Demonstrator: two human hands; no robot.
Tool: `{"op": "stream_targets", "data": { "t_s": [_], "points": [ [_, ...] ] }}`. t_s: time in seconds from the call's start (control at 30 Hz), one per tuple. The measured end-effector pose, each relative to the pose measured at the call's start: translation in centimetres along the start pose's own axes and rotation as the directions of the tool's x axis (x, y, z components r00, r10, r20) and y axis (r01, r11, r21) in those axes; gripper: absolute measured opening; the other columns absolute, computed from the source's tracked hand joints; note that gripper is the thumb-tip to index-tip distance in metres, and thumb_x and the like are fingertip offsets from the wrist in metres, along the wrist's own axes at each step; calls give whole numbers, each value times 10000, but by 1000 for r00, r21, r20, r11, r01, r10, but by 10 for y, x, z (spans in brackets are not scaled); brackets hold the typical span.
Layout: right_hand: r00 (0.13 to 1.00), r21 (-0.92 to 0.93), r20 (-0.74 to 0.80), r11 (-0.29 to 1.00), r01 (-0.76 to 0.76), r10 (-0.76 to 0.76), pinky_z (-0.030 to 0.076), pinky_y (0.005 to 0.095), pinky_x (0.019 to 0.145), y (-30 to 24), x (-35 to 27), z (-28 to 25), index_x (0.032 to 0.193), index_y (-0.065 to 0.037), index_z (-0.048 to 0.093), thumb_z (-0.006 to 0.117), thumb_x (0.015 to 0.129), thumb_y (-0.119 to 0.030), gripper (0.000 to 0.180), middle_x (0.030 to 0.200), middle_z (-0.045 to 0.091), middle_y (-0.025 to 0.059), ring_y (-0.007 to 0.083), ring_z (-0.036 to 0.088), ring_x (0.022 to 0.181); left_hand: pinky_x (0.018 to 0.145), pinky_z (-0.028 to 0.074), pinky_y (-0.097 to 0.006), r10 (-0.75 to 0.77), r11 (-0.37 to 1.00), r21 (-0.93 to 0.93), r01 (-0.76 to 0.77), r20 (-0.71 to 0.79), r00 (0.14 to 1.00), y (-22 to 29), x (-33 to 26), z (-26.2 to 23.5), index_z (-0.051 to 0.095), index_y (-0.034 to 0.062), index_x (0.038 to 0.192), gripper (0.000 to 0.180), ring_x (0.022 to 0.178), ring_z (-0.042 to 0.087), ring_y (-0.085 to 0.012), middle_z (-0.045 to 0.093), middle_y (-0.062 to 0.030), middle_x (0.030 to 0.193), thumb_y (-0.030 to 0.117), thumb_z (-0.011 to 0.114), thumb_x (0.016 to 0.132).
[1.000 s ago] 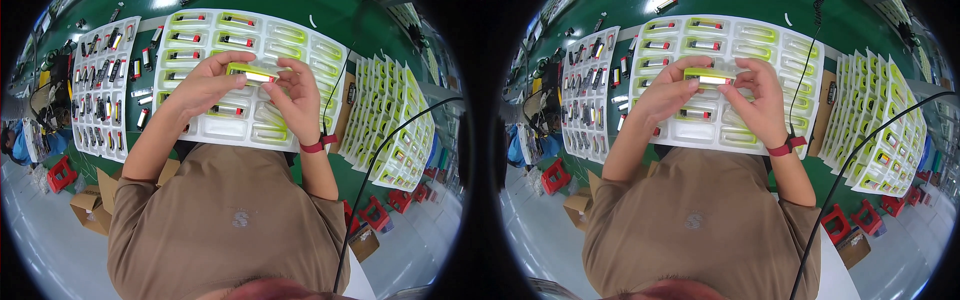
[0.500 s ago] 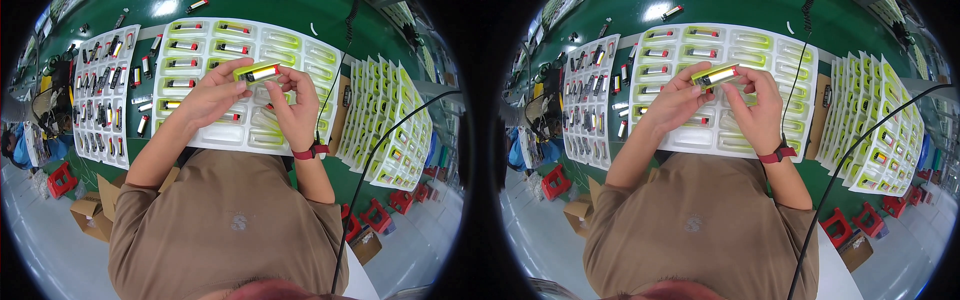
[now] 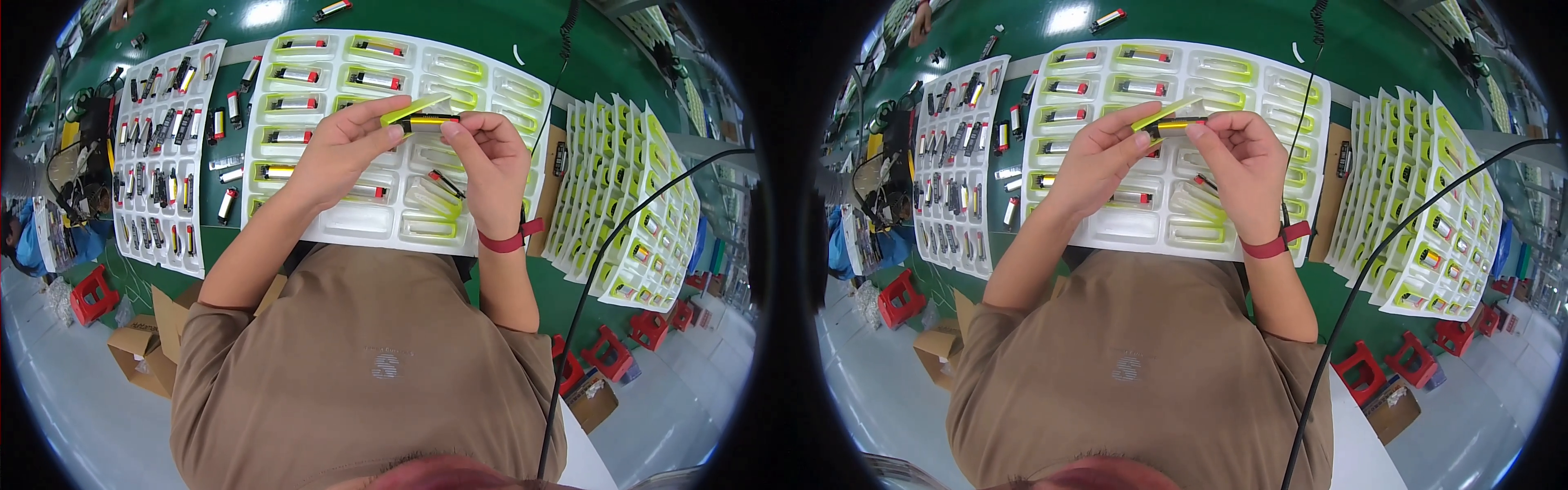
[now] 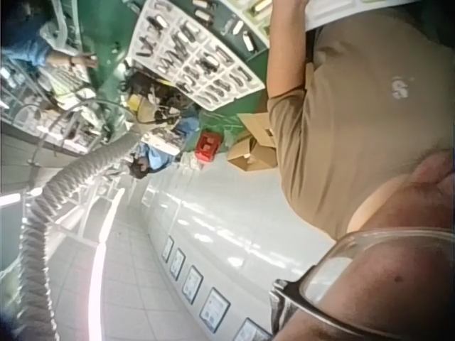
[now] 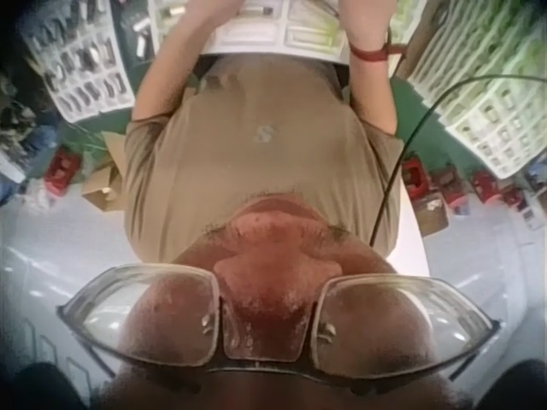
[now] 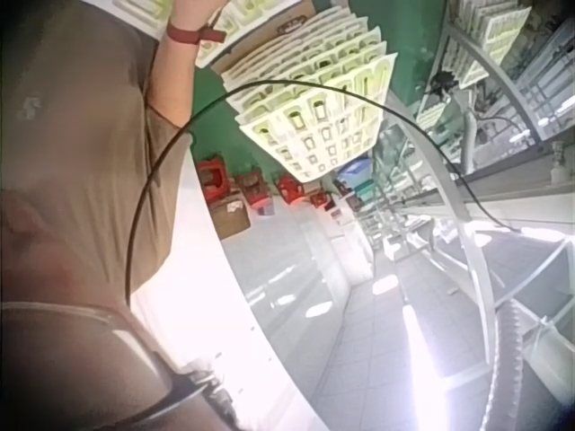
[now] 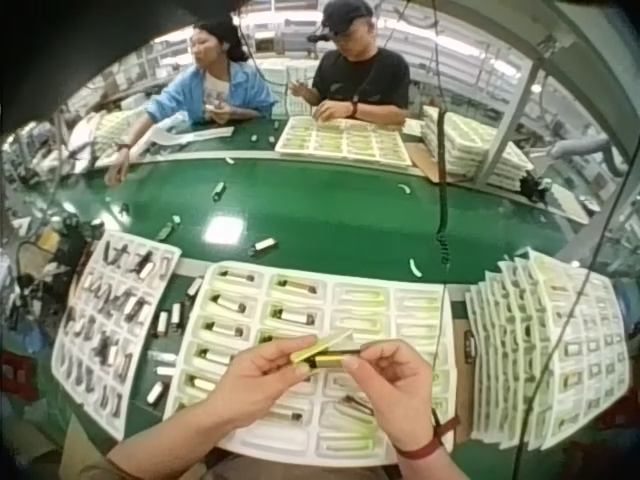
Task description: The person assembles electronic components by hand, then organizes them into plastic trays.
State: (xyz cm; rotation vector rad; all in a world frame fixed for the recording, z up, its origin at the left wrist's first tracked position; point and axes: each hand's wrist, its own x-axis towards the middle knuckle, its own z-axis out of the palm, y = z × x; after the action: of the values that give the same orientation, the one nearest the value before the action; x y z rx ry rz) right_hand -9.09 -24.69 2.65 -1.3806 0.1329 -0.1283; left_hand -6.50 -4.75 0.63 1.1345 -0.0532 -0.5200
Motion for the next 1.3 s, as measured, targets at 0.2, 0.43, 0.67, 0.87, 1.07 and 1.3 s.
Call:
{"op": "stream_targets", "data": {
  "t_s": [0.2,0.43,0.67,0.87,1.07,1.3],
  "points": [
    [997,-159,81,987,16,-3,545,234,807,-4,5,-10,1165,47,684,706,925,25,242,1005,722,76,113,676,864,1099,479,-345,-55,992,-108,60,52,997,3,-1,-4,509,16,1460,410,1277,584,-207,570,-115,1426,74,521,1054],
    [996,-146,83,989,-20,32,545,244,805,-4,10,-10,1162,45,688,703,940,-1,228,1019,724,77,115,672,873,1162,447,-370,-99,969,-212,123,121,988,8,-2,-6,478,-31,1456,396,1316,568,-289,558,-164,1421,93,458,1081],
    [997,-111,42,992,-56,61,531,219,794,0,10,-9,1119,44,701,719,929,-8,197,988,729,63,87,661,855,1159,449,-369,-120,969,-202,144,125,985,6,-1,-9,472,-30,1460,398,1305,578,-311,565,-152,1391,118,441,1092],
    [995,-67,43,994,-90,93,528,231,777,2,13,-15,1116,36,704,722,934,-43,199,982,725,60,91,656,838,1151,452,-372,-90,985,-137,107,123,988,7,0,-6,474,-29,1458,403,1303,577,-309,561,-143,1391,140,450,1093],
    [996,88,-85,996,7,0,532,242,773,-8,11,-31,1096,30,702,694,945,-29,162,1000,701,55,102,656,870,1109,460,-390,-31,980,-192,55,127,991,10,-3,-9,477,-33,1448,420,1271,596,-305,587,-176,1371,183,461,1088],
    [783,-878,-151,446,174,-604,559,368,739,2,25,-130,1004,7,686,690,920,-45,99,1019,641,113,263,673,856,892,480,-313,-41,994,-99,42,9,999,21,-27,-22,515,-20,1409,415,1074,641,-223,642,-197,1298,224,407,1091]
  ]
}}
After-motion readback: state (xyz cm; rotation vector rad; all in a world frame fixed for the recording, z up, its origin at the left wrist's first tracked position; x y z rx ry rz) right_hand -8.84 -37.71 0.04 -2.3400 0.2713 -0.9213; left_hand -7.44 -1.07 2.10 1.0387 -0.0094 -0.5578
